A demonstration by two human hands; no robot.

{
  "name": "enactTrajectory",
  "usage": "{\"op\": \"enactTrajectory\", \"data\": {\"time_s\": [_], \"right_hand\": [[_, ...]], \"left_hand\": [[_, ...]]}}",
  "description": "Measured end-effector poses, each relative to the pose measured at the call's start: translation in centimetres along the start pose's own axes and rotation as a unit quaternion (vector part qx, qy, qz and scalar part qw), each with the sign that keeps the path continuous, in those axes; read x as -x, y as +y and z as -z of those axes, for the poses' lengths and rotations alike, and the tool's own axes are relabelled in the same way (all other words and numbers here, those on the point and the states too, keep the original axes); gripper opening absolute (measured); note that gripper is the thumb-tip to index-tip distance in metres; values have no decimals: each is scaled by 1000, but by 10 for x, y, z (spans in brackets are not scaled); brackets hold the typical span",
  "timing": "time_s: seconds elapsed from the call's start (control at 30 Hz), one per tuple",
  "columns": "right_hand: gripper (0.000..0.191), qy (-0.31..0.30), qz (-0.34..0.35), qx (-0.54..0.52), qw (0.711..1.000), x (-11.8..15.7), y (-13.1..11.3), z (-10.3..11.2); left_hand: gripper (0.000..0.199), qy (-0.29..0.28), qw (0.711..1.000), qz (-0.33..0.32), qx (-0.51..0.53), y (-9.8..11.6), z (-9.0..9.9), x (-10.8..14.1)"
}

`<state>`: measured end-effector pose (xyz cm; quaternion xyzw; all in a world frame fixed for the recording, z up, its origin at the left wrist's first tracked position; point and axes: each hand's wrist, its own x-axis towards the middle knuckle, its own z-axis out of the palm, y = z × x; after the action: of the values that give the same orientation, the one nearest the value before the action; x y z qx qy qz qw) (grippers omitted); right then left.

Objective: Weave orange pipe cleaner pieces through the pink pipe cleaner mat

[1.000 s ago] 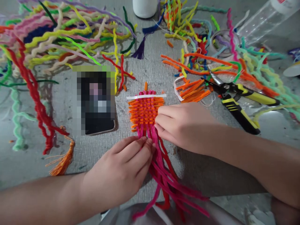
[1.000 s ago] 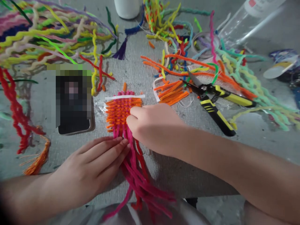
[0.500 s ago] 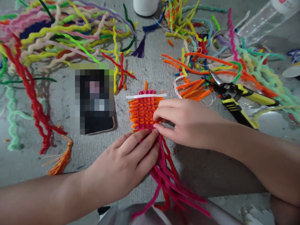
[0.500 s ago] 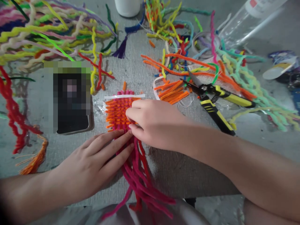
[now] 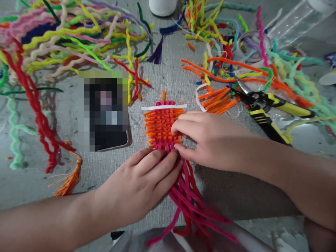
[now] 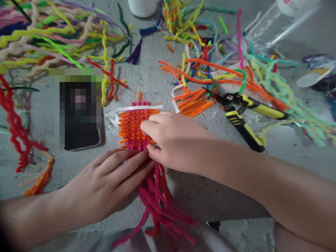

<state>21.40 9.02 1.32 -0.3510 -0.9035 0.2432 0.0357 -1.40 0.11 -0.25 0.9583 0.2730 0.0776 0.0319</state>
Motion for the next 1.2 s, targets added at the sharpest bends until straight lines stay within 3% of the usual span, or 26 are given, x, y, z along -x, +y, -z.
{"op": "enactTrajectory", "data": {"time_s": [0.1,0.3,0.5,0.7,0.87,1.07,1.2], "right_hand": [[7,-3,-7,8,1000,0,-1,0],[16,44,43,73,995,-1,-4,-4],[19,-40,13,132,990,-1,-9,-1],[20,-23,7,144,989,0,-11,-4],[26,31,13,137,990,-1,-8,-8],[18,-9,50,31,998,-2,1,4],[15,-7,43,30,999,0,2,7]], "left_hand": [[40,14,1000,-4,-4,-1,1,0],[35,44,999,-13,17,-1,0,-3],[39,42,998,-16,54,-6,3,-5],[41,31,998,-16,59,-6,5,-6],[42,34,998,-9,54,-2,3,-4],[43,45,998,-18,38,-1,0,-2],[47,29,999,-21,33,-1,-1,-3]]}}
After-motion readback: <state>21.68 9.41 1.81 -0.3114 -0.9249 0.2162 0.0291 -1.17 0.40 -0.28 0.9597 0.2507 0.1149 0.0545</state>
